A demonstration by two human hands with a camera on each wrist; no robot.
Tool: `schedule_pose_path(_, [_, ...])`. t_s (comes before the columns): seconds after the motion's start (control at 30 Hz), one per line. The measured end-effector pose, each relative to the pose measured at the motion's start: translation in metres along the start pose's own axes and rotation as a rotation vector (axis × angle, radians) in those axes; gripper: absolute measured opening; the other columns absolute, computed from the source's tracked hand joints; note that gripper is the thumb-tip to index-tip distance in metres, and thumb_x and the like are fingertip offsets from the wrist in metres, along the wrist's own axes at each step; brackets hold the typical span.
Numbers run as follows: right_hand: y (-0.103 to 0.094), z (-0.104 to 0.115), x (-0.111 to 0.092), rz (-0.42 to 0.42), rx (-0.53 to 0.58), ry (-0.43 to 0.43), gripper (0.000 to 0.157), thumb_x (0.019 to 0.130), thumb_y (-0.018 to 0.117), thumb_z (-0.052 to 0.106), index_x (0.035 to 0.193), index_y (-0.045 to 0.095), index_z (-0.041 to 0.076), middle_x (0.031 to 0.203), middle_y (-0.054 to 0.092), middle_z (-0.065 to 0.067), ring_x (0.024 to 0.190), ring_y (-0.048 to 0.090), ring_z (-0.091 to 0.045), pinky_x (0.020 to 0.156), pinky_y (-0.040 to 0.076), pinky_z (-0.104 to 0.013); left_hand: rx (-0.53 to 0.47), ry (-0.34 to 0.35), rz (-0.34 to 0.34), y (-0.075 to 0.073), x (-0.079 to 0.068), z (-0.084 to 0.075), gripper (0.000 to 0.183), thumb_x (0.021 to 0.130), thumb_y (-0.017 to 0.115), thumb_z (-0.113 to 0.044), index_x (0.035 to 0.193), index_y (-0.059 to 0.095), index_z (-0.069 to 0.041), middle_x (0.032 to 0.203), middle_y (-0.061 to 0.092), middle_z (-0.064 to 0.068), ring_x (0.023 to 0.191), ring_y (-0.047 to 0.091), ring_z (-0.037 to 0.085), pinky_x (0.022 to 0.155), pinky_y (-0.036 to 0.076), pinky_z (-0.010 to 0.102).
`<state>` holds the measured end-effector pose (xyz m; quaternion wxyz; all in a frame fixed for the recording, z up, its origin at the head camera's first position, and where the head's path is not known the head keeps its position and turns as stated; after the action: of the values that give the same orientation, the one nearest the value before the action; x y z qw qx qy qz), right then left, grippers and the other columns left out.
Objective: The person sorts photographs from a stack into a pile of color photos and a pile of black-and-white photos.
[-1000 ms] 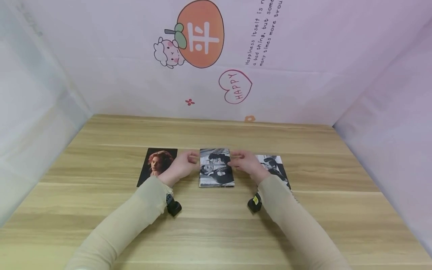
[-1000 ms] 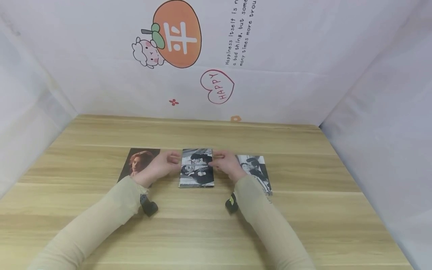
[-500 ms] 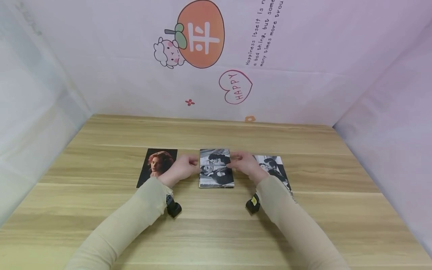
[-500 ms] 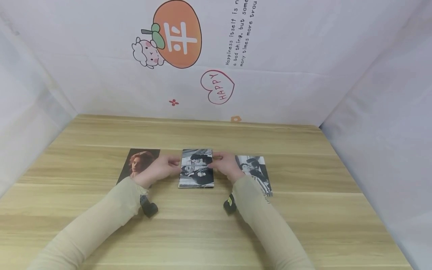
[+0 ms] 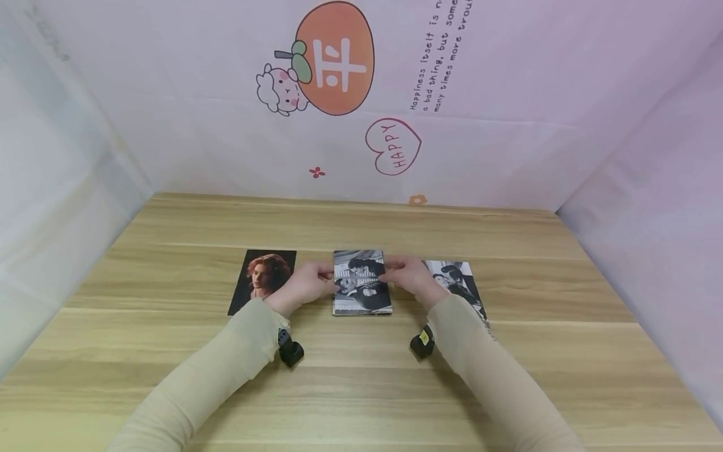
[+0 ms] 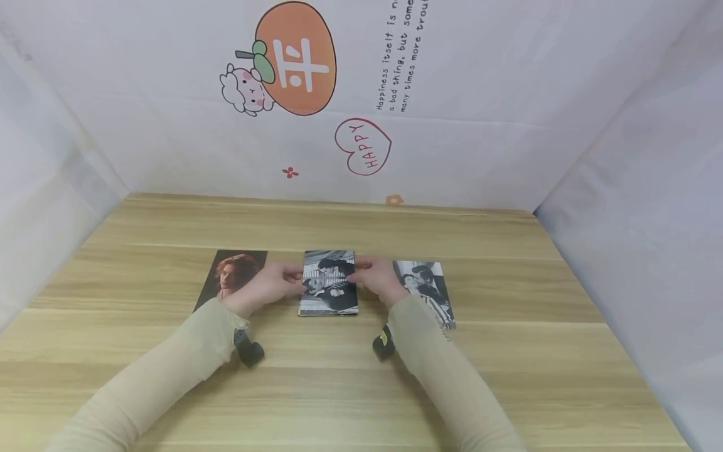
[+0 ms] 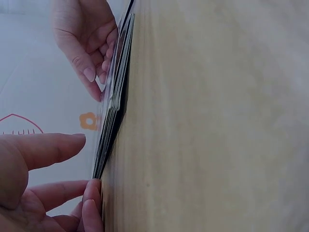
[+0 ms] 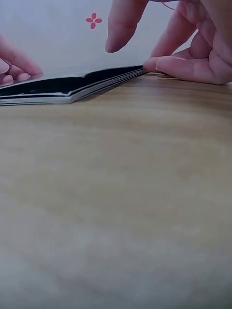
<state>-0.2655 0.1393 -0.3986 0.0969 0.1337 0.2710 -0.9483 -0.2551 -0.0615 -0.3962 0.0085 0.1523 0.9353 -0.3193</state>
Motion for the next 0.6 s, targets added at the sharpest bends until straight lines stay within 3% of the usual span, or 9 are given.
schedule_pose_path(0.4, [0.000,-0.004,0.004,-0.014,-0.007,0.014,0.049,0.085,0.065,0.010,0.132,0.053,0.000,0.130,0.055,-0.020,0.112,0.057,-0.030,0.096,0.049,-0.039,-0.016,0.000,0.007,0.000,0.000,-0.002,0.031,0.079,0.068,-0.007,0.108,0.068,0.003,0.090,0.063,0.010,0.078,0.053,0.016,0.065,0.043,0.022])
schedule_pose_path(0.6, [-0.002,-0.014,0.014,-0.021,0.003,-0.005,0.047,0.083,0.069,0.015,0.127,0.058,0.003,0.130,0.057,-0.016,0.102,0.060,-0.024,0.087,0.052,-0.035,-0.018,-0.017,0.015,0.000,-0.001,-0.003,0.039,0.080,0.067,-0.008,0.117,0.064,0.003,0.101,0.065,0.015,0.085,0.056,0.019,0.068,0.045,0.022])
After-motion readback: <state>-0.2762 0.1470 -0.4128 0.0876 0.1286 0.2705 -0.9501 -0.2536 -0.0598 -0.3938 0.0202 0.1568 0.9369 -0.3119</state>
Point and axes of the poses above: each hand's wrist, its own x-axis towards the middle knuckle, its own y-axis out of the palm, z = x × y, the point moved 7 cm from there along x, towards the middle knuckle
